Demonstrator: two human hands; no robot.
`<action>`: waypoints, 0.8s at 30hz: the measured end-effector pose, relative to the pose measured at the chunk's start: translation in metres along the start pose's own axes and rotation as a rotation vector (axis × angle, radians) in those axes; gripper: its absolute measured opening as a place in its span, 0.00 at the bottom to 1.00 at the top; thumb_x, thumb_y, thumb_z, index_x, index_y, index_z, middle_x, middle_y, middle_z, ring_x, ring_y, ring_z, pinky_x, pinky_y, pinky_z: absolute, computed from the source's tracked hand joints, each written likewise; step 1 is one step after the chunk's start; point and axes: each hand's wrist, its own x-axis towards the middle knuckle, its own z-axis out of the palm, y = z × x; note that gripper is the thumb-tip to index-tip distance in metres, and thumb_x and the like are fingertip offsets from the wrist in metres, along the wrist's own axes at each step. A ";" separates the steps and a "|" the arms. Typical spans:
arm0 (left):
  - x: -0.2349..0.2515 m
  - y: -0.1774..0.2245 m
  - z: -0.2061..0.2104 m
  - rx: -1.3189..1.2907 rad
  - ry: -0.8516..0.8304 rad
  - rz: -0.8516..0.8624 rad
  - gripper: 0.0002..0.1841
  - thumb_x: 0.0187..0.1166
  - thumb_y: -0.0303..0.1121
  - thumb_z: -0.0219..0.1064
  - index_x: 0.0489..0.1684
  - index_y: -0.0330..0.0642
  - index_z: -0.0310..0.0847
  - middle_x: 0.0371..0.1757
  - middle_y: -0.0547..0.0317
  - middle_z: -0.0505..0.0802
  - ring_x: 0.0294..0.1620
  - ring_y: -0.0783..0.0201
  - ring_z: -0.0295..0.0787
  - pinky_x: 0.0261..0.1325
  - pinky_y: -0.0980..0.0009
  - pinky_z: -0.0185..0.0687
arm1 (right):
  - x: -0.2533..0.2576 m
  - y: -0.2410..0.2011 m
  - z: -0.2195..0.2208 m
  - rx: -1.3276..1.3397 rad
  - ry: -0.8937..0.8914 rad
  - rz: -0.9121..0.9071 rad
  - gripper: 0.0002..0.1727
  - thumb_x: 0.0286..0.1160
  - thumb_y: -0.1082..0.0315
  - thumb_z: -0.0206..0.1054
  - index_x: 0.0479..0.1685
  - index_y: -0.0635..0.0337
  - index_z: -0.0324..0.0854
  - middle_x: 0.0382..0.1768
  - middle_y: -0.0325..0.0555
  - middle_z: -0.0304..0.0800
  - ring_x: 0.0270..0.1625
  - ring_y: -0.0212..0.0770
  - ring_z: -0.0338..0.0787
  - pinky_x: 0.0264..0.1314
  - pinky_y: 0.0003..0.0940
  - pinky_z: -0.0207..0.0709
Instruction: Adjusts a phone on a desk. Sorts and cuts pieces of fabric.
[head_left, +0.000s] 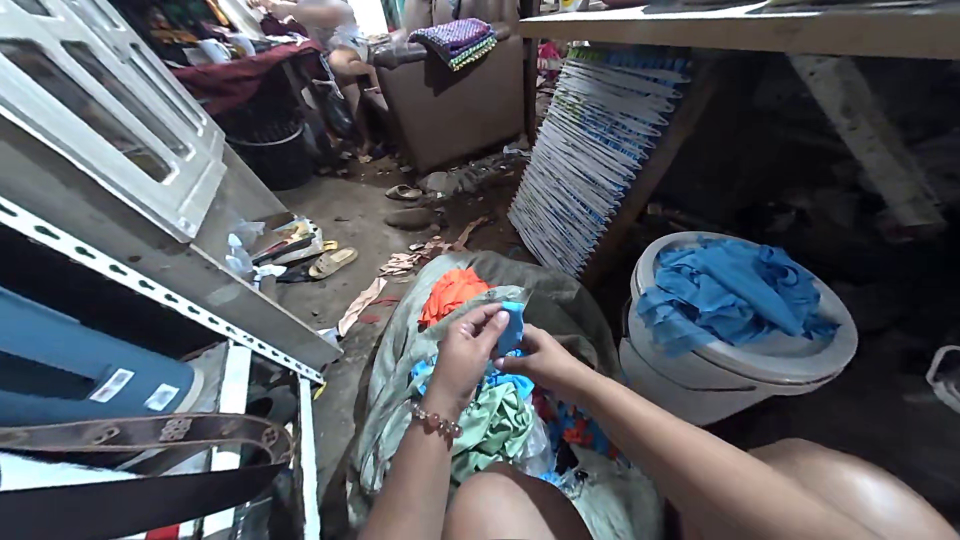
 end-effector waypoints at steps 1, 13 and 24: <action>0.003 -0.005 -0.006 0.035 -0.009 0.011 0.12 0.86 0.29 0.62 0.59 0.31 0.85 0.44 0.53 0.93 0.41 0.65 0.91 0.49 0.67 0.89 | 0.005 0.001 0.003 0.044 0.002 0.036 0.18 0.76 0.72 0.70 0.62 0.68 0.80 0.53 0.47 0.89 0.55 0.32 0.88 0.63 0.32 0.81; 0.011 -0.189 -0.070 0.142 0.196 -0.570 0.22 0.83 0.20 0.59 0.75 0.25 0.69 0.58 0.36 0.86 0.51 0.53 0.85 0.56 0.58 0.81 | 0.000 0.007 0.003 0.290 0.073 0.113 0.14 0.91 0.67 0.55 0.62 0.67 0.77 0.47 0.45 0.89 0.47 0.33 0.90 0.53 0.32 0.85; 0.025 -0.185 -0.046 0.676 0.253 -0.181 0.25 0.76 0.34 0.72 0.67 0.27 0.80 0.68 0.25 0.82 0.71 0.33 0.78 0.76 0.45 0.72 | 0.001 -0.004 0.014 0.370 0.066 0.229 0.17 0.93 0.62 0.54 0.68 0.64 0.75 0.50 0.49 0.89 0.47 0.39 0.93 0.54 0.37 0.88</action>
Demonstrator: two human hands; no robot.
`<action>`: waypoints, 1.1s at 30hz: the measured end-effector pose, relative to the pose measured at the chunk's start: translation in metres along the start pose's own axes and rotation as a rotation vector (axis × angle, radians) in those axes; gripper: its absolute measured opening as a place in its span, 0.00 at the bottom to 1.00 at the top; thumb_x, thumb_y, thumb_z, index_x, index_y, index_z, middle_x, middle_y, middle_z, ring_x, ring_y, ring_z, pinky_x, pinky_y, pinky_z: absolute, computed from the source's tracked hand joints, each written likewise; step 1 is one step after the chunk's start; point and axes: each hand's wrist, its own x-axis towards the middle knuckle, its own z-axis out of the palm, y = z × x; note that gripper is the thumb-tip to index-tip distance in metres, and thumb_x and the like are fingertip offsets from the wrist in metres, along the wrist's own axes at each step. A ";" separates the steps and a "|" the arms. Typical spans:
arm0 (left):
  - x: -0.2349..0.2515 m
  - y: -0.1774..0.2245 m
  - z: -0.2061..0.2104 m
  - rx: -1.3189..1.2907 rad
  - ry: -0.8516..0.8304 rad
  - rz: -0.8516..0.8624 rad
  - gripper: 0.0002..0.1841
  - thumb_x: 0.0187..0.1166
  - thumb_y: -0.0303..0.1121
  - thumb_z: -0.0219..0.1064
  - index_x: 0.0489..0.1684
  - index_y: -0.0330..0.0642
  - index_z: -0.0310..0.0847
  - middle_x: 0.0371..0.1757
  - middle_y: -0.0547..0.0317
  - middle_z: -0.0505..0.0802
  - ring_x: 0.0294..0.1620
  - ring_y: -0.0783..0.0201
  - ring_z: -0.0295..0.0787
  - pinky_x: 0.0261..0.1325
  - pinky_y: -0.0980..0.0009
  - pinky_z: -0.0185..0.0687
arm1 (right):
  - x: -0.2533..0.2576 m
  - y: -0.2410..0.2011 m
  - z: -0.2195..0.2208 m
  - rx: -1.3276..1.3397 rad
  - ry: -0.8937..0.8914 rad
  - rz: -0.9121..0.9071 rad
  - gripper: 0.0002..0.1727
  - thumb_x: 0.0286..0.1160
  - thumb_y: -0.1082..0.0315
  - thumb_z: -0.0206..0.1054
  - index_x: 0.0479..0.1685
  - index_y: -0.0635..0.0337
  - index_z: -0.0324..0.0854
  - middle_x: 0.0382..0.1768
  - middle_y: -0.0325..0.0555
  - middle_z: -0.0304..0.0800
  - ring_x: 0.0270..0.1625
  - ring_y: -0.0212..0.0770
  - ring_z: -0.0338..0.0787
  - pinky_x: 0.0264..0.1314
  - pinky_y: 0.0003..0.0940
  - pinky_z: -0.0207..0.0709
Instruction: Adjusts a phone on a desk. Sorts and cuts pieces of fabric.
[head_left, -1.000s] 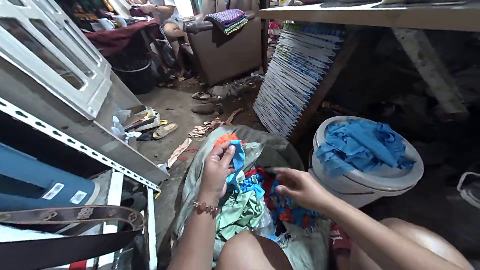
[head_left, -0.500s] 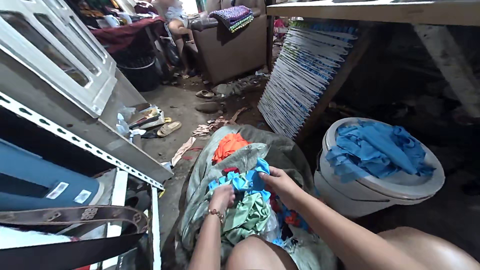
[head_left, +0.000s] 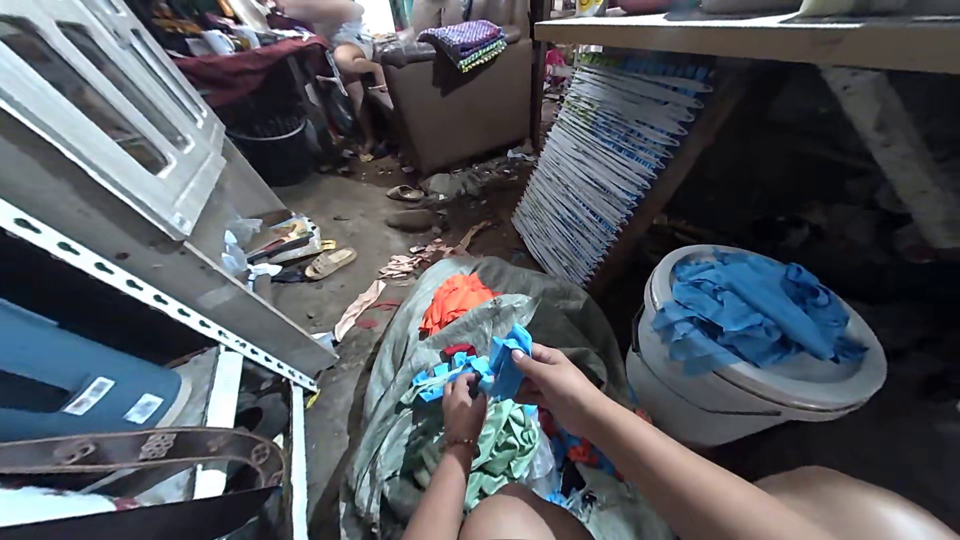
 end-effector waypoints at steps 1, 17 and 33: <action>0.000 0.003 -0.002 -0.006 0.012 0.000 0.20 0.79 0.30 0.68 0.65 0.27 0.82 0.68 0.26 0.83 0.72 0.34 0.78 0.77 0.46 0.71 | 0.001 0.000 0.000 0.001 -0.002 0.001 0.17 0.93 0.62 0.54 0.68 0.64 0.74 0.50 0.50 0.90 0.47 0.39 0.93 0.53 0.37 0.88; 0.003 0.038 -0.086 -0.343 -0.060 0.126 0.08 0.73 0.27 0.59 0.34 0.33 0.83 0.34 0.57 0.86 0.39 0.66 0.82 0.48 0.62 0.78 | 0.035 -0.033 -0.006 0.253 0.132 0.103 0.33 0.94 0.52 0.51 0.90 0.61 0.52 0.85 0.59 0.63 0.83 0.50 0.71 0.80 0.45 0.69; -0.063 0.174 -0.101 -1.387 -0.138 -0.322 0.17 0.93 0.37 0.44 0.54 0.34 0.75 0.41 0.46 0.91 0.40 0.55 0.93 0.43 0.59 0.92 | -0.017 -0.011 -0.012 -0.084 -0.223 -0.206 0.18 0.82 0.64 0.65 0.61 0.67 0.79 0.52 0.43 0.89 0.55 0.32 0.88 0.66 0.34 0.81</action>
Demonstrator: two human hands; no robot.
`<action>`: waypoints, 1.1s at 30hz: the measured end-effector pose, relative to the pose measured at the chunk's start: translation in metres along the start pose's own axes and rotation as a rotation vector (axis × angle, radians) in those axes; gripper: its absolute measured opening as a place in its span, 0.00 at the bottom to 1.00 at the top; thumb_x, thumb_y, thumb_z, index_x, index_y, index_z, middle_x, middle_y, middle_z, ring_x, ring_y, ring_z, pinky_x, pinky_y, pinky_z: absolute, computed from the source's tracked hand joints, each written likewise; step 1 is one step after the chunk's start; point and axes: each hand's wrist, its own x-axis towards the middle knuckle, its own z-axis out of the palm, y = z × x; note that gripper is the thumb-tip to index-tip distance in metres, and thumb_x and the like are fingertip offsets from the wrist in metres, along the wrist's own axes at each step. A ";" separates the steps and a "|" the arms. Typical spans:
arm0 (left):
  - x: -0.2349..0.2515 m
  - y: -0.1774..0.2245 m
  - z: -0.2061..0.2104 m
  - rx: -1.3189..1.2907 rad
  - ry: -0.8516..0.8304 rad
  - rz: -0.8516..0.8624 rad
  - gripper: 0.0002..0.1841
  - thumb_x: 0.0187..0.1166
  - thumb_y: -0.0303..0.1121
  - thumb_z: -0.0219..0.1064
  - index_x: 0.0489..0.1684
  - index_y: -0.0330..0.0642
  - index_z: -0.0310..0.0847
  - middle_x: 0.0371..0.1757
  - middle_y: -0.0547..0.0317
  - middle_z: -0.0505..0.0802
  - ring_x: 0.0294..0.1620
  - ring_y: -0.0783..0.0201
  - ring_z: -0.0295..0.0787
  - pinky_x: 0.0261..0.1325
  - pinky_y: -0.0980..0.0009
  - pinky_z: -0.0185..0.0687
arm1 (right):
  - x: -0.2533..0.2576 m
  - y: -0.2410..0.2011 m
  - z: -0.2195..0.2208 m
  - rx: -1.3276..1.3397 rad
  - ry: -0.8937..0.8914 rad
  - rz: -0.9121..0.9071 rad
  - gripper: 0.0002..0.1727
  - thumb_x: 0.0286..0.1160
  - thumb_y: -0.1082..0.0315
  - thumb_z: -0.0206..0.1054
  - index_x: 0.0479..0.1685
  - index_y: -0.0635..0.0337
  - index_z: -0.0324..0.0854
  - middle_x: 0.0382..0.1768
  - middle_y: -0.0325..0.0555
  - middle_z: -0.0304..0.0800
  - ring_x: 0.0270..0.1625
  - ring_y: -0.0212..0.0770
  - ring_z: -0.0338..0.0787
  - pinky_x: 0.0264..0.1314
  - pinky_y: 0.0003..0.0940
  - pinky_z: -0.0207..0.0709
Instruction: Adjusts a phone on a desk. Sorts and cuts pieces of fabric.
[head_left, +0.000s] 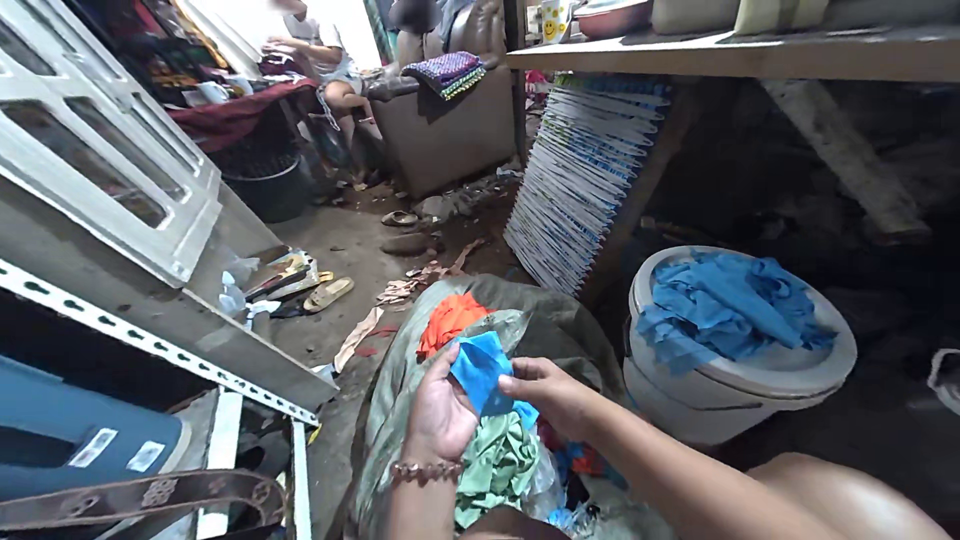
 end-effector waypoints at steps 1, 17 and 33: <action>-0.001 -0.007 0.005 -0.066 0.011 -0.021 0.17 0.93 0.38 0.44 0.53 0.35 0.75 0.40 0.47 0.91 0.40 0.55 0.93 0.42 0.59 0.92 | -0.005 -0.004 -0.003 -0.022 0.010 0.007 0.14 0.81 0.66 0.66 0.57 0.66 0.81 0.48 0.41 0.91 0.51 0.31 0.90 0.62 0.33 0.83; -0.059 -0.097 0.009 0.387 -0.049 0.172 0.28 0.88 0.23 0.50 0.87 0.35 0.49 0.68 0.47 0.81 0.59 0.66 0.84 0.58 0.69 0.81 | -0.083 -0.098 -0.024 0.060 0.266 0.046 0.21 0.77 0.78 0.66 0.67 0.61 0.65 0.37 0.41 0.89 0.35 0.33 0.92 0.43 0.31 0.88; -0.028 -0.096 0.064 0.752 -0.793 1.284 0.24 0.81 0.46 0.69 0.76 0.57 0.76 0.78 0.65 0.82 0.83 0.69 0.70 0.86 0.65 0.66 | -0.139 -0.124 -0.040 0.350 0.162 0.040 0.22 0.96 0.58 0.41 0.52 0.58 0.82 0.27 0.34 0.87 0.30 0.26 0.88 0.40 0.22 0.86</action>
